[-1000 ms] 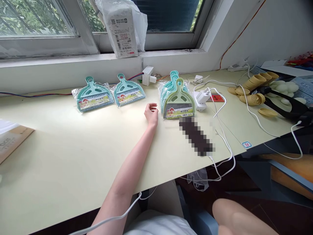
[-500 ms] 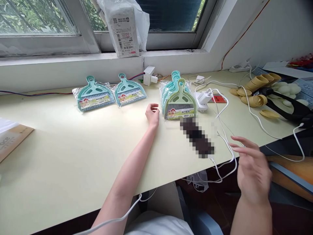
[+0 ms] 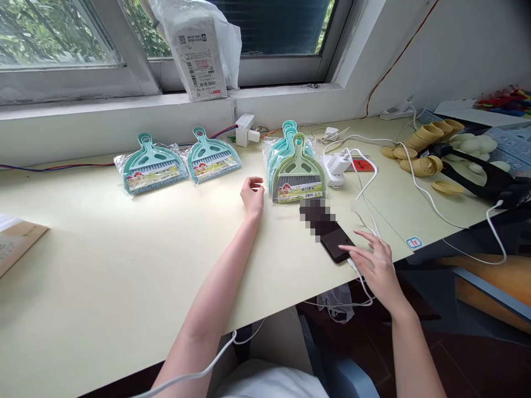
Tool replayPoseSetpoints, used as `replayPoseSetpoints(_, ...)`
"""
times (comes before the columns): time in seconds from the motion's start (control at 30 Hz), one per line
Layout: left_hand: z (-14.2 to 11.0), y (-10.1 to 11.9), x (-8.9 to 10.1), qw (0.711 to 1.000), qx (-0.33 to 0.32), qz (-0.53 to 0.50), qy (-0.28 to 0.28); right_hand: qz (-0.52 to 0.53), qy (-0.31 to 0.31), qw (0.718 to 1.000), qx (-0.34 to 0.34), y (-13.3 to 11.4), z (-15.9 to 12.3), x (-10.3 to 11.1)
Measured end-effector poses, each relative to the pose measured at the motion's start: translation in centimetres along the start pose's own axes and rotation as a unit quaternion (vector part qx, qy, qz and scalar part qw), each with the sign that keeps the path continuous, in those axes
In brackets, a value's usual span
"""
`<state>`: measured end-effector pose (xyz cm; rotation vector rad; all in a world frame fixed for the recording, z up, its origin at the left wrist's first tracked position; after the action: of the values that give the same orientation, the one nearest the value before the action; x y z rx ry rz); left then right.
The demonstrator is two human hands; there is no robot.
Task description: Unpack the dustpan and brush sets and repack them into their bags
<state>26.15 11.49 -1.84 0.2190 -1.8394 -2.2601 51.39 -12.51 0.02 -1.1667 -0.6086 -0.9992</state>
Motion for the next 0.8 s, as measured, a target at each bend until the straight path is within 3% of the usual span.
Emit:
replayPoseSetpoints(0.23, 0.1, -0.1, 0.0, 1.000, -0.007, 0.001, -0.002, -0.031, 0.004, 0.999, 0.029, -1.2, 1.3, -1.2)
replayPoseSetpoints(0.5, 0.3, -0.4, 0.0, 1.000, -0.013, 0.007, -0.001, 0.003, 0.057, 0.998, 0.016, -1.9, -1.5, -0.8)
replayPoseSetpoints(0.67, 0.2, -0.3, 0.4, 0.999, -0.011, 0.047, 0.021, 0.053, 0.062, 0.996, 0.030, -6.0, -3.5, -2.7)
replayPoseSetpoints(0.8, -0.7, 0.3, 1.0, 0.984, -0.041, 0.167, 0.045, 0.022, -0.014, 0.996, 0.085, -10.3, -4.0, -5.6)
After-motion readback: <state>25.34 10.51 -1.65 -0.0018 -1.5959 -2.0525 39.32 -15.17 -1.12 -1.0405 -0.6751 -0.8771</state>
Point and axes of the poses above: each hand's wrist, its own z-axis towards the middle knuckle, its own x-axis out of the back of the hand, y = z × x, the point moved 3 cm from there along z, towards the middle knuckle, and after that the axes turned 1 degree about z, right-handed, at the moved point
